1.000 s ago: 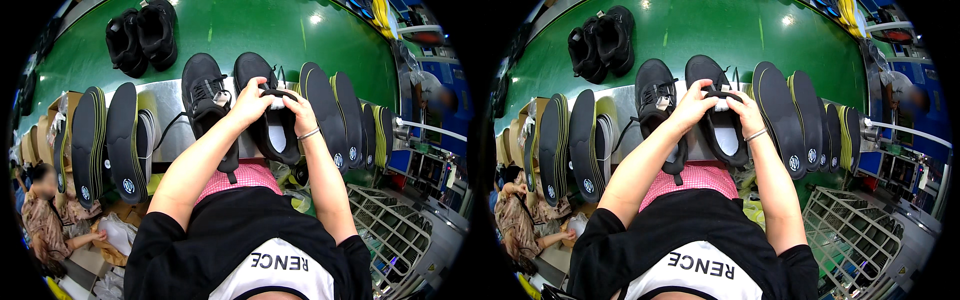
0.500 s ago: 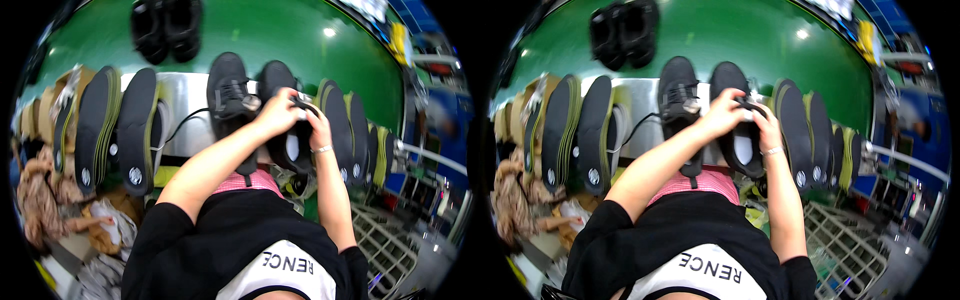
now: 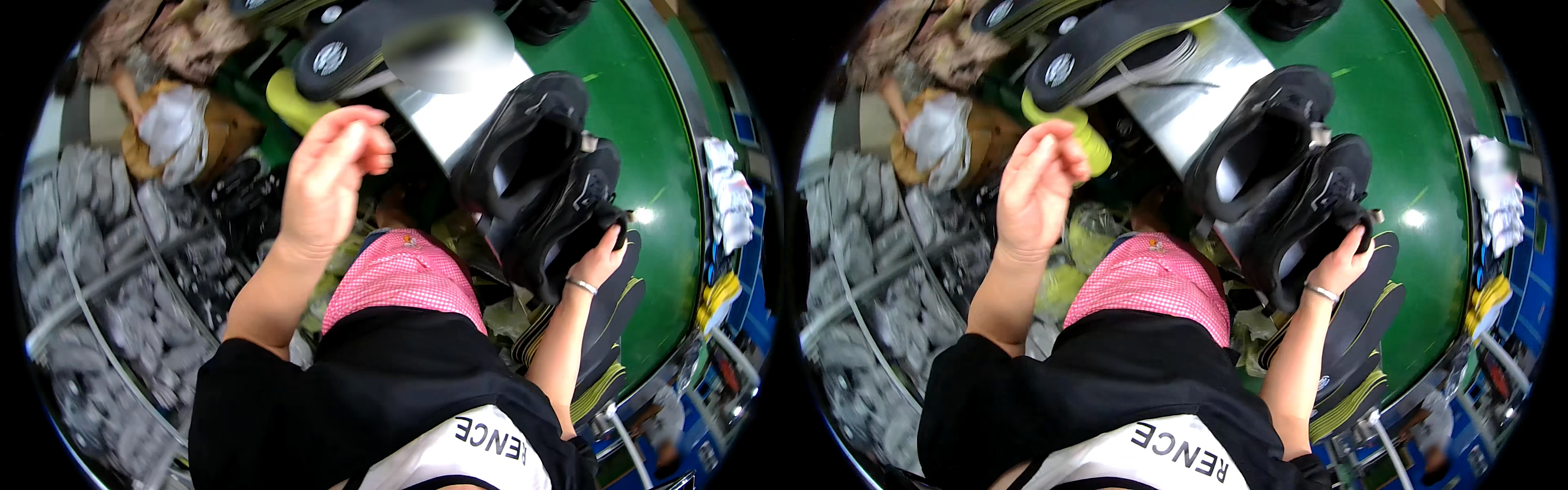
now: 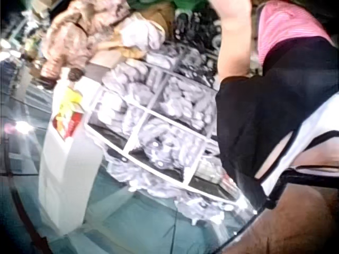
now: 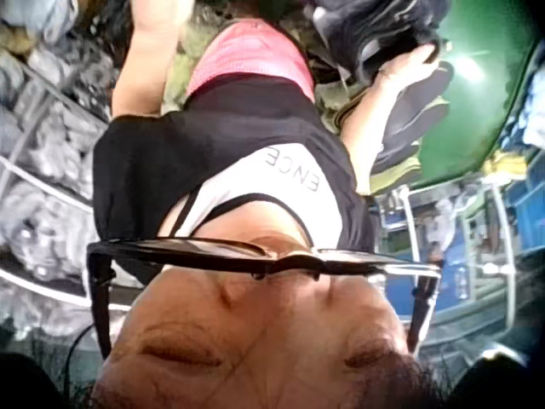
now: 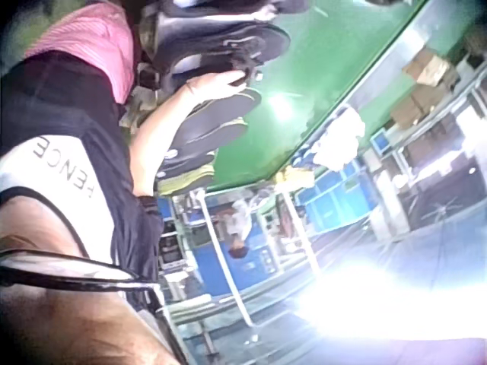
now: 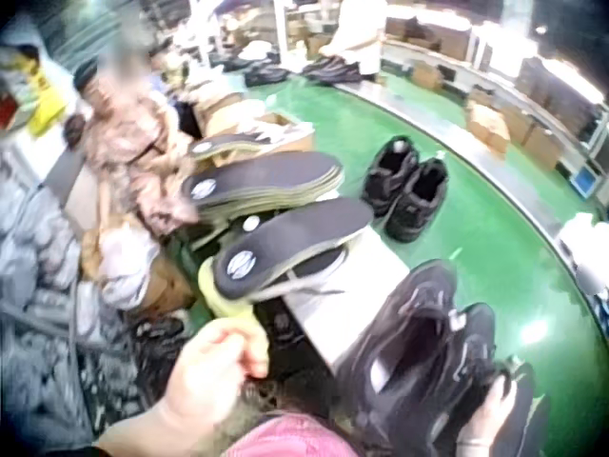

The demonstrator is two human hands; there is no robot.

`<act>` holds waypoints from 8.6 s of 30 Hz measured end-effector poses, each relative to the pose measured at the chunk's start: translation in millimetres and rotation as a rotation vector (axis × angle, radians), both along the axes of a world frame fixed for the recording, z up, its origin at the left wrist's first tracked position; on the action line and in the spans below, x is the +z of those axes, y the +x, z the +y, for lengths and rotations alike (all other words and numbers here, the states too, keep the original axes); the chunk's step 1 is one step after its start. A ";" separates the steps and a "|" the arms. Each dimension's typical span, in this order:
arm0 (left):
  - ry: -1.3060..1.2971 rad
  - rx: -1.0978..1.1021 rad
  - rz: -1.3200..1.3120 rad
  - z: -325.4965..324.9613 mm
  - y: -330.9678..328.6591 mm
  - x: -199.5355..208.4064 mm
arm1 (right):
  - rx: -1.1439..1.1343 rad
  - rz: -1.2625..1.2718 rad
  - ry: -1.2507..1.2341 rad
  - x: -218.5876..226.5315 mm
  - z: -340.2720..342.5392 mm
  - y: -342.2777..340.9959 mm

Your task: The person inserts foam insoles into black athletic shoes by hand, selecting insoles from a bag and sliding them into the shoes on an assembly line.

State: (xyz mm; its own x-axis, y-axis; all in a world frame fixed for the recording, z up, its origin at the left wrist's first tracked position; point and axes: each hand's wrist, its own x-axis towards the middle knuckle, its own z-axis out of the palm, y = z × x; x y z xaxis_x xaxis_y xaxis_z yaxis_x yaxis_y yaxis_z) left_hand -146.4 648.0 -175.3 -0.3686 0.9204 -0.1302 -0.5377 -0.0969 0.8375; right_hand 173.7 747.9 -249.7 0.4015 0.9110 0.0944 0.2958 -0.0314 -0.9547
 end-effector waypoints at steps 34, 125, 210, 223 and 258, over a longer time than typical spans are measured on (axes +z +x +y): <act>-1.258 0.474 -0.464 -415.5 117.8 -345.0 | 1.441 -0.534 0.001 -41.8 -210.5 -145.6; -0.824 0.678 0.444 -365.8 64.7 -524.3 | 1.130 -0.053 -1.439 -482.2 -310.2 -194.0; -1.446 0.167 0.203 -469.6 -33.2 -607.2 | 2.642 -1.817 0.614 -416.5 -336.3 -425.5; -1.391 0.329 0.115 -471.0 -18.4 -552.1 | 1.689 -0.838 -1.340 -331.5 -243.7 -340.7; -0.375 0.708 -0.901 -413.4 1.8 -296.3 | 1.168 0.650 -1.790 -231.7 -279.6 -202.6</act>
State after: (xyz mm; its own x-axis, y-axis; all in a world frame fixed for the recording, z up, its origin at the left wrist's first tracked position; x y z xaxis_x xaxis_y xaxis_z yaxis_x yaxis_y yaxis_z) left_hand -144.5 234.7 -471.6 -0.4158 0.4007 -0.8164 -0.8698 -0.4374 0.2283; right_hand -28.9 468.3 -481.4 -0.5909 -0.3394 -0.7319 0.5770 -0.8119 -0.0893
